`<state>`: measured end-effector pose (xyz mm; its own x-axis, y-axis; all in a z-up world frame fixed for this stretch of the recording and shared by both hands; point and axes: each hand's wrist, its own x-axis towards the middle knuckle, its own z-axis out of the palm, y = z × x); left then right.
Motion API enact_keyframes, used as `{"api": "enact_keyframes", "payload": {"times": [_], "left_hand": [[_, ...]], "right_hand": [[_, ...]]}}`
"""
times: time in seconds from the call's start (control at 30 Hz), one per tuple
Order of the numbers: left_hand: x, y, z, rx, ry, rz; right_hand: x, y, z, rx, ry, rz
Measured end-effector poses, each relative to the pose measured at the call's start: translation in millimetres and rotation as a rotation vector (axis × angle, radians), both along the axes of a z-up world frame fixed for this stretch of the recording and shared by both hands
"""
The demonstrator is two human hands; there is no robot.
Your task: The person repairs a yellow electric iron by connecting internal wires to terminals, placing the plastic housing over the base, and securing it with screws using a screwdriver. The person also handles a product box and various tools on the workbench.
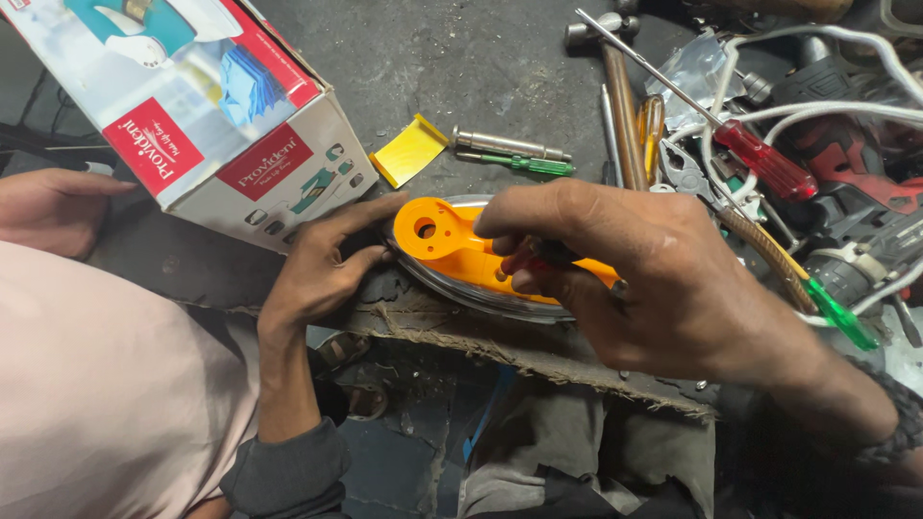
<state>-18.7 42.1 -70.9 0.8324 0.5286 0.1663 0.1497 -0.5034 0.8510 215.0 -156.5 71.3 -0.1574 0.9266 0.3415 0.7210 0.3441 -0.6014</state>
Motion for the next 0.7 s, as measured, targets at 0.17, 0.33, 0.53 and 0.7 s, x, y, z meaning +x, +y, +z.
{"api": "enact_keyframes", "payload": {"times": [0.17,0.33,0.53,0.7], "left_hand": [[-1.4,-3.1,-1.3,-0.054,0.053,0.066],[-2.6,-4.4,-7.4,-0.009,0.046,0.104],[0.6,-5.2,-9.4,-0.052,0.037,0.125],[1.3,-6.4,-1.5,-0.019,0.048,0.100]], "right_hand": [[-19.4,1.7,0.4,0.279,-0.095,-0.113],[-29.2,9.8,1.8,0.071,-0.284,-0.220],[-2.3,14.7,17.2,-0.032,0.136,0.209],[-5.4,14.5,0.8,-0.056,0.193,0.142]]}}
